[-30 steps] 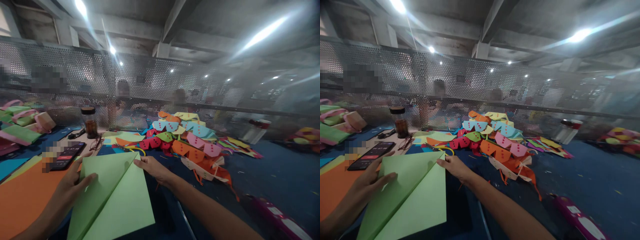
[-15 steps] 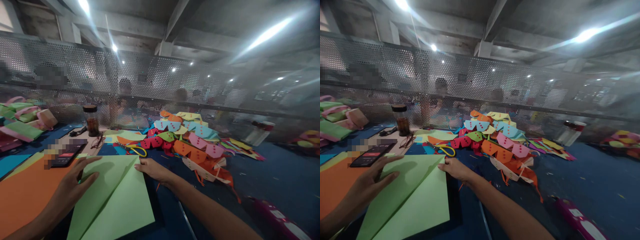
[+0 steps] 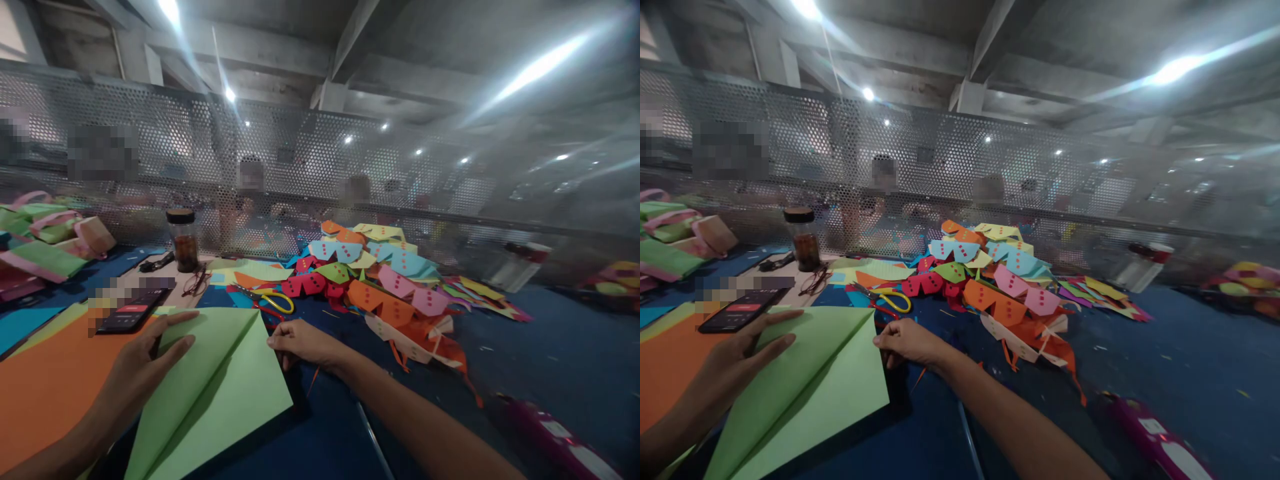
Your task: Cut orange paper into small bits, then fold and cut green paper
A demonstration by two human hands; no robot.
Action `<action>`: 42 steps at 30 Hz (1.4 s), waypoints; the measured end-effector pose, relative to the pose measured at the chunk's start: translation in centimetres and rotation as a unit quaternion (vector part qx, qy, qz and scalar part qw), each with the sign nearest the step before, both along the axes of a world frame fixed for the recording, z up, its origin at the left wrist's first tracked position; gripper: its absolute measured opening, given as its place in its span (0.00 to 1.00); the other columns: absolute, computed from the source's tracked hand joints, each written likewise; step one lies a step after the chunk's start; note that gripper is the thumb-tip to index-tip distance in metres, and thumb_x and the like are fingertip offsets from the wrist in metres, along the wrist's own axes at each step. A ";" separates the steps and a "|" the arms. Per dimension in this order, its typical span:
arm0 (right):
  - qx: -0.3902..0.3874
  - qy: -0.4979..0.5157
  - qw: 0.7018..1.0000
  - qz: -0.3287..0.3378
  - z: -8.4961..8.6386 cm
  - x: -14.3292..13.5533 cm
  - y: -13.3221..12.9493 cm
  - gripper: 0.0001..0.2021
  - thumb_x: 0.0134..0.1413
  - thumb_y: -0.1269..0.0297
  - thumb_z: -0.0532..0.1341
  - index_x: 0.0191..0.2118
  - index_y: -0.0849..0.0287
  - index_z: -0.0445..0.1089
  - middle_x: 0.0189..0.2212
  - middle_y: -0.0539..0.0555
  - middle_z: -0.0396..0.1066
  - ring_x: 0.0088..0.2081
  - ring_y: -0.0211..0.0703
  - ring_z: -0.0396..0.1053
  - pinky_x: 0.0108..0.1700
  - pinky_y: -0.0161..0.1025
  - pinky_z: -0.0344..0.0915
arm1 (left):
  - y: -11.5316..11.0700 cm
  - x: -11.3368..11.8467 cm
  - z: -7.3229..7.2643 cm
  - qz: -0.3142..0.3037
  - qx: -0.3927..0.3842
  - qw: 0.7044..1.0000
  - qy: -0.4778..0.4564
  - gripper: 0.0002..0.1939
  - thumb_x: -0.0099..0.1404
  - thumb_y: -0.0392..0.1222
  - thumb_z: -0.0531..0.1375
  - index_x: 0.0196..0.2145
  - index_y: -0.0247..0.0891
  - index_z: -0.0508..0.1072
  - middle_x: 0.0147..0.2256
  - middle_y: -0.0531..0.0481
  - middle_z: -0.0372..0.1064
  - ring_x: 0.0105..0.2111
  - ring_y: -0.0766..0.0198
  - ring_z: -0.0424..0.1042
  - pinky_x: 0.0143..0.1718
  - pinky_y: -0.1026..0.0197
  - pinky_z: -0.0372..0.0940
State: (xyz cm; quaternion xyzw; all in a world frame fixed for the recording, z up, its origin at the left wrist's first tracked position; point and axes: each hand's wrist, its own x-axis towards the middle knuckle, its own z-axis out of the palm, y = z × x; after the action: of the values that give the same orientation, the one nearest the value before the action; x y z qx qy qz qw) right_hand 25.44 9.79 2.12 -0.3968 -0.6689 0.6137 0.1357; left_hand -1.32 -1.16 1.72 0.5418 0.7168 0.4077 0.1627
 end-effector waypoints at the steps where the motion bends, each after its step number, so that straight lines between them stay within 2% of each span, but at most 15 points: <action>1: 0.003 0.000 1.000 -0.008 0.0 -0.1 0.0 0.12 0.51 0.57 0.64 0.30 0.61 0.67 0.21 0.47 0.69 0.21 0.33 0.67 0.26 0.30 0.63 | 0.0 0.0 0.0 0.000 -0.004 1.000 0.001 0.30 0.57 0.65 0.56 0.52 0.49 0.71 0.38 0.52 0.75 0.34 0.54 0.73 0.31 0.58 0.66; 5: 0.018 0.004 0.999 -0.037 0.0 -0.2 -0.2 0.09 0.52 0.61 0.63 0.28 0.60 0.66 0.20 0.47 0.68 0.21 0.34 0.67 0.26 0.32 0.63 | -0.4 0.2 0.2 -0.008 0.003 1.000 -0.023 0.30 0.58 0.65 0.56 0.52 0.46 0.71 0.35 0.52 0.75 0.33 0.54 0.73 0.29 0.60 0.65; 8: 0.032 0.010 0.998 -0.058 0.0 -0.3 -0.1 0.07 0.53 0.62 0.62 0.28 0.60 0.66 0.21 0.48 0.69 0.22 0.35 0.67 0.27 0.33 0.62 | -0.7 0.6 0.4 -0.020 0.014 0.998 -0.057 0.27 0.59 0.63 0.57 0.50 0.44 0.72 0.36 0.51 0.75 0.37 0.54 0.73 0.31 0.61 0.66; 14: 0.062 0.004 0.995 -0.083 0.0 -0.3 0.1 0.07 0.54 0.64 0.60 0.28 0.59 0.65 0.20 0.47 0.67 0.21 0.34 0.64 0.26 0.32 0.58 | -0.8 0.9 0.6 -0.031 0.031 0.995 -0.093 0.21 0.57 0.62 0.59 0.36 0.44 0.78 0.37 0.50 0.78 0.41 0.52 0.75 0.36 0.62 0.70; 17: 0.085 -0.005 0.992 -0.091 0.0 -0.3 0.1 0.08 0.55 0.65 0.61 0.27 0.60 0.66 0.19 0.47 0.66 0.22 0.34 0.62 0.25 0.31 0.55 | -0.8 1.0 0.7 -0.040 0.030 0.993 -0.107 0.20 0.57 0.62 0.59 0.32 0.44 0.79 0.36 0.50 0.79 0.41 0.51 0.75 0.39 0.61 0.71; 24: 0.126 -0.016 0.985 -0.119 0.2 -0.3 0.3 0.07 0.55 0.64 0.61 0.30 0.61 0.67 0.22 0.48 0.67 0.23 0.33 0.62 0.25 0.30 0.53 | -1.0 1.4 1.1 -0.030 0.016 0.987 -0.154 0.21 0.51 0.64 0.62 0.29 0.44 0.80 0.35 0.49 0.80 0.44 0.48 0.75 0.43 0.57 0.71; 32: 0.132 -0.012 0.984 -0.122 0.3 -0.1 0.6 0.08 0.55 0.63 0.61 0.29 0.61 0.67 0.22 0.48 0.68 0.23 0.33 0.61 0.26 0.30 0.54 | -0.9 1.3 0.7 -0.051 0.004 0.981 -0.186 0.20 0.52 0.63 0.63 0.29 0.44 0.80 0.36 0.49 0.79 0.43 0.48 0.75 0.42 0.54 0.71; 35: 0.131 -0.015 0.984 -0.119 0.0 0.0 0.7 0.08 0.54 0.63 0.63 0.28 0.61 0.68 0.21 0.48 0.67 0.23 0.33 0.60 0.26 0.30 0.53 | -0.9 1.5 0.8 -0.066 0.004 0.986 -0.153 0.21 0.54 0.63 0.61 0.28 0.43 0.79 0.33 0.49 0.79 0.40 0.49 0.76 0.41 0.55 0.71; 38: 0.124 -0.016 0.986 -0.114 -0.3 0.0 0.9 0.09 0.53 0.61 0.64 0.29 0.61 0.68 0.22 0.47 0.67 0.23 0.34 0.60 0.26 0.31 0.54 | -0.9 1.4 0.6 -0.064 -0.019 0.995 -0.070 0.23 0.57 0.64 0.58 0.36 0.44 0.78 0.32 0.50 0.77 0.35 0.51 0.76 0.34 0.56 0.71; 40: 0.122 -0.017 0.986 -0.110 -0.4 0.0 0.9 0.10 0.52 0.60 0.64 0.29 0.61 0.68 0.21 0.47 0.67 0.23 0.33 0.60 0.26 0.31 0.53 | -0.8 1.2 0.2 -0.053 -0.023 0.998 -0.004 0.24 0.58 0.64 0.57 0.43 0.46 0.76 0.36 0.50 0.77 0.34 0.51 0.75 0.32 0.55 0.70; 42: 0.123 -0.020 0.986 -0.107 -0.5 0.0 0.9 0.10 0.52 0.60 0.65 0.29 0.61 0.68 0.21 0.47 0.66 0.22 0.33 0.59 0.25 0.31 0.52 | -0.6 0.9 -0.3 -0.062 0.007 0.997 0.048 0.22 0.61 0.61 0.57 0.47 0.48 0.74 0.43 0.49 0.75 0.40 0.51 0.75 0.38 0.54 0.70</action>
State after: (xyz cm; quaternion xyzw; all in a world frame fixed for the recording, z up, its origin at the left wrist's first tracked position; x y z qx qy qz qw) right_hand 25.49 10.74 1.60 -0.4587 -0.6956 0.5006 0.2348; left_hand -0.42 -1.75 1.46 0.6052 0.6860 0.3755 0.1486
